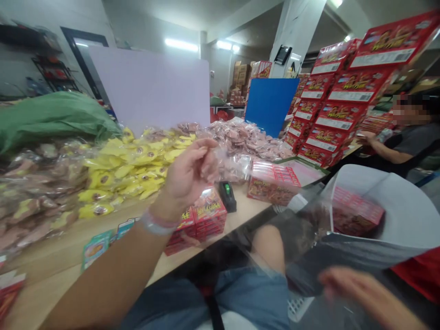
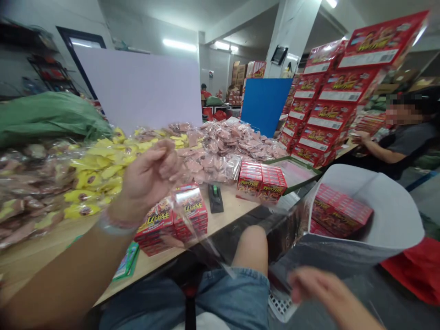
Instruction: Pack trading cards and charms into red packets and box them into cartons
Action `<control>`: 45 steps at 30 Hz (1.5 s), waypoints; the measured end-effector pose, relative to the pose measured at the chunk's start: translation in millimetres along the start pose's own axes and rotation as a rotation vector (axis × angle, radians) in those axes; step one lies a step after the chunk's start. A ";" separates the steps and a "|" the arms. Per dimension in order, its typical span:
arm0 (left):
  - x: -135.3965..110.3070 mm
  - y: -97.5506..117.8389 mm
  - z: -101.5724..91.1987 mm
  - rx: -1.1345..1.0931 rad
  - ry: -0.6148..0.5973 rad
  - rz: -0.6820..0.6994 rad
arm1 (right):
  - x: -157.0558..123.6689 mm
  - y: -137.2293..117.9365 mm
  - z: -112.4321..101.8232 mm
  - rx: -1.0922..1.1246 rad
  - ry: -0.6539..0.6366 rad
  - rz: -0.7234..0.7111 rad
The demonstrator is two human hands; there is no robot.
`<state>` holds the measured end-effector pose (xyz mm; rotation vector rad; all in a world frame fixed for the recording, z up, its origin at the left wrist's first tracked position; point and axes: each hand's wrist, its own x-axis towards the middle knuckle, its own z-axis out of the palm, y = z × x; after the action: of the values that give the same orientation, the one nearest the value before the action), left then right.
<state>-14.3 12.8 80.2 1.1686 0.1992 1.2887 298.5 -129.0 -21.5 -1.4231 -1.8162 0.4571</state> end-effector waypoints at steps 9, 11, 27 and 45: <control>12.4 -58.9 38.2 -0.414 -0.319 -0.446 | 151.3 -173.3 -24.0 -0.416 -0.322 -0.793; 5.1 -61.9 34.7 -0.411 -0.306 -0.474 | 157.6 -195.7 -18.1 -0.404 -0.522 -0.822; -50.9 14.8 -28.3 0.272 0.046 -0.411 | 182.1 -178.5 42.7 -0.348 -0.651 -0.403; -90.1 36.6 -99.8 0.903 0.460 -0.461 | 196.6 -80.7 124.8 0.494 -0.528 0.099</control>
<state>-137.7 -10.8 19.9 1.4161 1.4182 1.0335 136.1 51.1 22.3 -1.1067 -1.8429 1.3335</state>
